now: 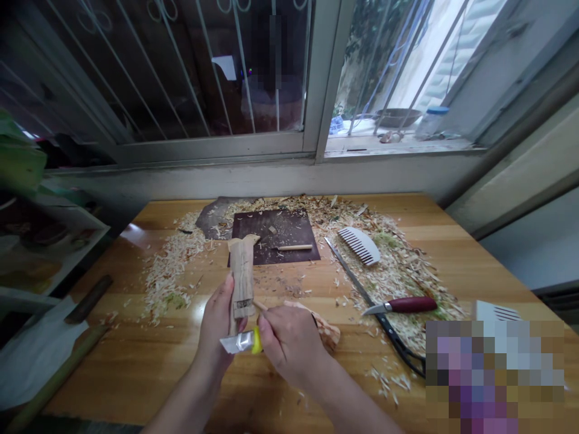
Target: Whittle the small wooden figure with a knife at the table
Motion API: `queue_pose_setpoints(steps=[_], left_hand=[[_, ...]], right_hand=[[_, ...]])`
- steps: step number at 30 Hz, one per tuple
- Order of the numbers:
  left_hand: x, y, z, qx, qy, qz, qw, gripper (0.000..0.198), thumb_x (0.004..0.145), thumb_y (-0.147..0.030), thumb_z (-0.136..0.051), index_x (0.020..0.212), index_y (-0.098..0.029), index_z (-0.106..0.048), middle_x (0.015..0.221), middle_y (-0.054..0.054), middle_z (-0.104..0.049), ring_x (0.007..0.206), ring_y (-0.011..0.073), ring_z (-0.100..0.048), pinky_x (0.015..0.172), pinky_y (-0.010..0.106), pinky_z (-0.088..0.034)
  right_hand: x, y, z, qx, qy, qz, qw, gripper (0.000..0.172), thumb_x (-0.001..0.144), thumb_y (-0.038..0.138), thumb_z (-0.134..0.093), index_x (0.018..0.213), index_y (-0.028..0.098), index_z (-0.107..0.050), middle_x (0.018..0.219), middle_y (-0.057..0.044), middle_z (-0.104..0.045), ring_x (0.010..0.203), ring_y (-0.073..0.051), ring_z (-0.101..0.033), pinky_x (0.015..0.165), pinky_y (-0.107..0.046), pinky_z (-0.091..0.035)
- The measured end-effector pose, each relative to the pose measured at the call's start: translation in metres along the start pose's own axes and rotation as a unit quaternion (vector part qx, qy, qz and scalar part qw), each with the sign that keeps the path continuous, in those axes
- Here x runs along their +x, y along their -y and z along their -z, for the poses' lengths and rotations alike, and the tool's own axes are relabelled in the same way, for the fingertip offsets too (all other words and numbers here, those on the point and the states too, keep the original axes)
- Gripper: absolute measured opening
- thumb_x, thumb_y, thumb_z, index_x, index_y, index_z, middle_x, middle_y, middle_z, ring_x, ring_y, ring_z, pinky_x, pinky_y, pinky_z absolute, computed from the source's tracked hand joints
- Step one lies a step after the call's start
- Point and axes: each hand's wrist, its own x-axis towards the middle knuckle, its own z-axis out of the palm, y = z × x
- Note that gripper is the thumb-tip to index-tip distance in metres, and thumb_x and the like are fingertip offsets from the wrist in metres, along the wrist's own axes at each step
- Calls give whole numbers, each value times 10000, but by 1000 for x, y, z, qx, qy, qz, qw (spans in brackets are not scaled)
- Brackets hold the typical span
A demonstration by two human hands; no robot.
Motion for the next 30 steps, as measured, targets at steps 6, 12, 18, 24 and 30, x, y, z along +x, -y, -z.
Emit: queue_pose_setpoints(steps=[6,12,18,24,30], left_hand=[[-7,4,-2,-47,9,43,998,400,660,-533,-612,600,-167,-461,430,-79,-425,336,50,-361,334,162,-267],[-7,3,-1,-80,8,39,996,374,655,-493,-638,615,-167,-460,453,-78,-438,364,51,-381,362,165,-287],[-11,2,-3,-89,-6,19,996,355,646,-478,-653,630,-155,-506,503,-62,-497,443,61,-446,434,170,-339],[-5,-1,-2,-72,9,56,996,426,631,-548,-631,574,-170,-443,399,-81,-417,321,44,-342,330,174,-243],[3,-4,1,-82,24,48,995,478,629,-606,-597,561,-173,-408,378,-92,-377,294,29,-299,301,154,-226]], right_hand=[[-1,0,-4,-23,-41,-1,999,344,896,230,-256,592,192,-410,554,-4,-467,532,-118,-426,538,-242,-275],[-3,0,-14,-30,-74,-9,997,336,892,213,-245,615,188,-435,575,-18,-489,554,-128,-440,554,-252,-293],[-2,1,-21,-11,-107,-41,993,357,905,235,-231,609,192,-427,562,-11,-480,545,-129,-437,545,-253,-298],[-2,4,-14,131,-41,-94,986,455,930,326,-191,603,186,-475,564,6,-494,550,-122,-455,550,-240,-330],[1,4,-7,95,-16,-87,992,452,920,353,-209,589,185,-465,539,19,-437,516,-114,-421,527,-242,-294]])
